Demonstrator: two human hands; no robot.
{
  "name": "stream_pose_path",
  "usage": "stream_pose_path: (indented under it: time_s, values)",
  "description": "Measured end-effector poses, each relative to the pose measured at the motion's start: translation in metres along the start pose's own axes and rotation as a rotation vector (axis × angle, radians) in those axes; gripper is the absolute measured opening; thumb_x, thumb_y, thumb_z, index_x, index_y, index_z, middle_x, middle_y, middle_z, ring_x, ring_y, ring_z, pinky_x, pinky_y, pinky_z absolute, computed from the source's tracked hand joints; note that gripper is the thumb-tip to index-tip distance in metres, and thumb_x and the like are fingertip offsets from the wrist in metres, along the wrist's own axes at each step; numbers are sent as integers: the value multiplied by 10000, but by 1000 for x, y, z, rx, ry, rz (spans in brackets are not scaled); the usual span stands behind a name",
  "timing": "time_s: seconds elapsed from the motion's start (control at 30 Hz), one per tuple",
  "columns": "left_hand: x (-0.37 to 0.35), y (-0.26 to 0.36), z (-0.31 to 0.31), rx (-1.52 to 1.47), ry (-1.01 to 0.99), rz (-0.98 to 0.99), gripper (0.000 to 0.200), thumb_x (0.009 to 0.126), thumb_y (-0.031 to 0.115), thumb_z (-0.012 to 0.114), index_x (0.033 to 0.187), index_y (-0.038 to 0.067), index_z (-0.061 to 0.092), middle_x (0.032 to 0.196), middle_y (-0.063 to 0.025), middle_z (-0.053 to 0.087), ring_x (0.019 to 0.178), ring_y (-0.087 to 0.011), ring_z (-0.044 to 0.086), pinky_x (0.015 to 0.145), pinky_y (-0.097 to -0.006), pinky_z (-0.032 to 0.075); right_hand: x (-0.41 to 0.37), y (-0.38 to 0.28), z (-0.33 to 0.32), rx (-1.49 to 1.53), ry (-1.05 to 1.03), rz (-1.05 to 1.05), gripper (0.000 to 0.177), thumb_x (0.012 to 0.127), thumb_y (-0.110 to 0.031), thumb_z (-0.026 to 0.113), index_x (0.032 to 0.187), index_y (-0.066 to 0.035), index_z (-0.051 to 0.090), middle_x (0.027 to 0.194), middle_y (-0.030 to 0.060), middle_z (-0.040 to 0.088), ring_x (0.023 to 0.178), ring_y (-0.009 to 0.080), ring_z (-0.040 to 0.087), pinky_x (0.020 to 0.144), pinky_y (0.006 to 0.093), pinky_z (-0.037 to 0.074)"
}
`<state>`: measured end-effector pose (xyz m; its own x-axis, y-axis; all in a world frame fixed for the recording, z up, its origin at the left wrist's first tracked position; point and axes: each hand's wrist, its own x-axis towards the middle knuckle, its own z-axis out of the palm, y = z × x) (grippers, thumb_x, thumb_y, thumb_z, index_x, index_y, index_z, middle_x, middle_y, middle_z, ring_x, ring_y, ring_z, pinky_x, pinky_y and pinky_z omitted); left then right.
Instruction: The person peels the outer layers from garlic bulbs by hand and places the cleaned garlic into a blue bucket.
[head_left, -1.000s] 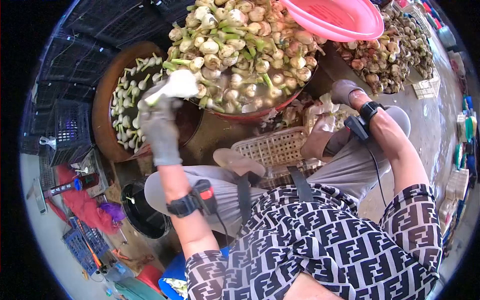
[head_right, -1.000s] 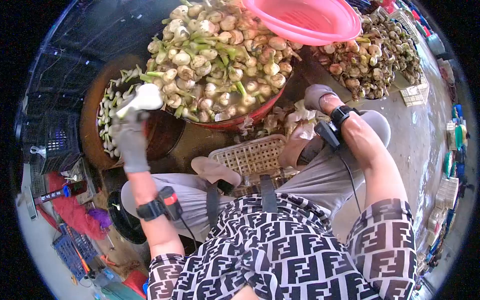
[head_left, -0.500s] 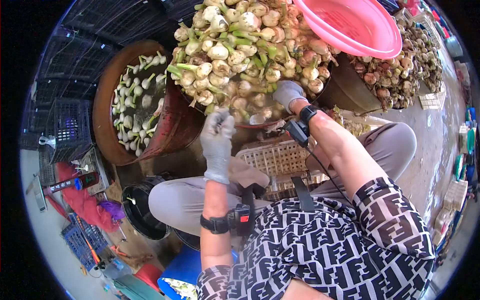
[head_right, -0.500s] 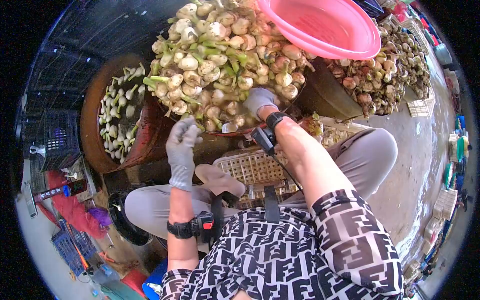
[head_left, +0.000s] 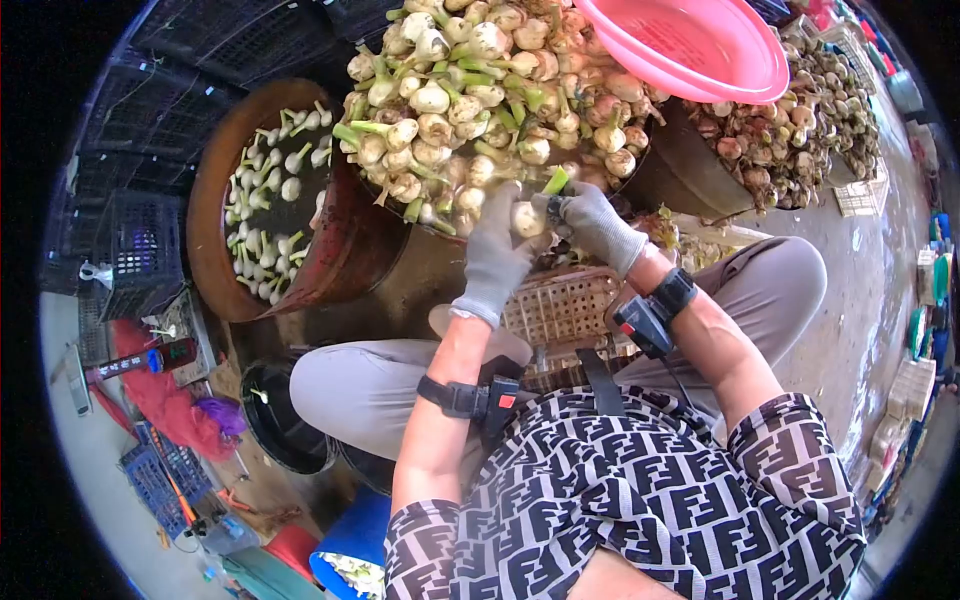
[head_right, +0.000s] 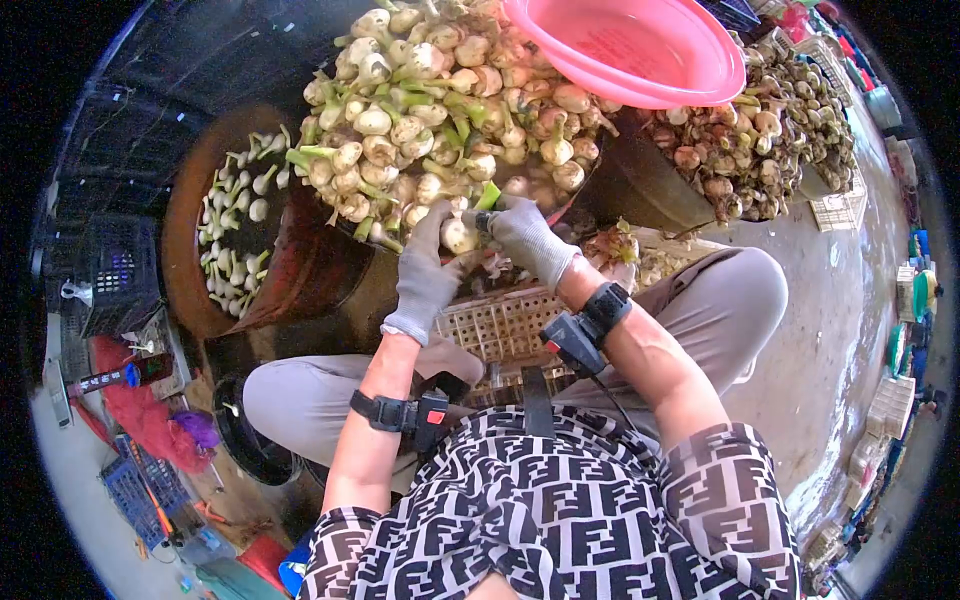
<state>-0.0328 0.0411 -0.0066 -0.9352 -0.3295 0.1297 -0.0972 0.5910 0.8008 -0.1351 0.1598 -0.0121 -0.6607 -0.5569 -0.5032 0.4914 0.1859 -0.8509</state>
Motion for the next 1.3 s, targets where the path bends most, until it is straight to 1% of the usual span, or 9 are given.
stream_pose_path:
  time_s: [0.3, 0.43, 0.6, 0.77, 0.9, 1.0, 1.07, 1.2, 1.3]
  values:
    - [-14, 2, -10, -282, -18, -146, 637, 631, 85, 759, 1184, 5, 453, 1105, -145, 560, 983, -237, 554, 860, -307, 434, -27, -17, 1, 65, -126, 56, 87, 798, -87, 578, 825, -5, 562, 608, 36, 539, 463, 120, 505, 406, 243, 400]
    - [-18, -4, -16, -956, -164, -388, 428, 806, 203, 624, 1162, 9, 485, 1056, -97, 581, 887, -159, 584, 735, -260, 488, -31, -18, -3, -3, -127, 23, 88, 780, -41, 553, 848, -2, 592, 662, 55, 576, 525, 115, 546, 437, 248, 430]
    - [-18, 8, -17, -1596, -152, -700, 378, 894, 343, 479, 1083, 16, 510, 898, -94, 616, 699, -129, 595, 526, -241, 490, -33, -3, 5, -375, -16, -245, 244, 747, 15, 554, 981, -26, 610, 849, 62, 633, 803, 115, 578, 691, 242, 452]
    - [-21, 7, 4, -1004, 84, -527, 401, 893, 377, 474, 1064, 23, 550, 969, -66, 596, 788, -150, 589, 627, -276, 502, -28, 10, 5, -390, -11, -265, 213, 773, -60, 636, 982, -25, 609, 865, 33, 634, 774, 88, 552, 696, 241, 450]
    - [-21, -11, -25, -1298, -271, -604, 424, 887, 413, 469, 1047, 31, 560, 884, -40, 599, 755, -134, 567, 661, -254, 475, -26, 10, -1, 207, -171, 4, 196, 791, -31, 599, 980, 17, 584, 895, 11, 626, 783, 66, 546, 732, 230, 445]
    - [-19, -37, -16, -1256, -246, -661, 472, 875, 443, 480, 1055, 15, 563, 836, -29, 613, 767, -125, 568, 732, -253, 456, -42, -6, -9, -168, -375, -295, 178, 799, -16, 577, 976, 7, 577, 891, 13, 620, 787, 68, 547, 736, 232, 446]
    - [-19, -55, 0, -944, 0, -551, 430, 868, 390, 511, 1040, 1, 576, 847, -35, 620, 767, -108, 564, 721, -238, 452, -55, -14, 0, 242, -449, -251, 143, 796, -7, 567, 937, 1, 588, 866, 6, 610, 785, 68, 541, 736, 223, 445]
    - [-21, -29, -13, -628, 255, -434, 328, 844, 257, 581, 974, -43, 599, 831, -74, 633, 719, -89, 550, 657, -227, 440, -47, -18, 0, -48, -339, -217, 112, 781, -11, 583, 891, -25, 599, 830, 7, 598, 741, 70, 527, 695, 216, 445]
    - [-18, -16, -12, -528, 176, -490, 305, 781, 224, 668, 935, -35, 620, 799, -49, 634, 674, -83, 541, 621, -226, 438, -35, -15, 4, -138, -365, -133, 100, 768, -23, 605, 867, -29, 591, 789, 0, 587, 707, 61, 519, 651, 218, 446]
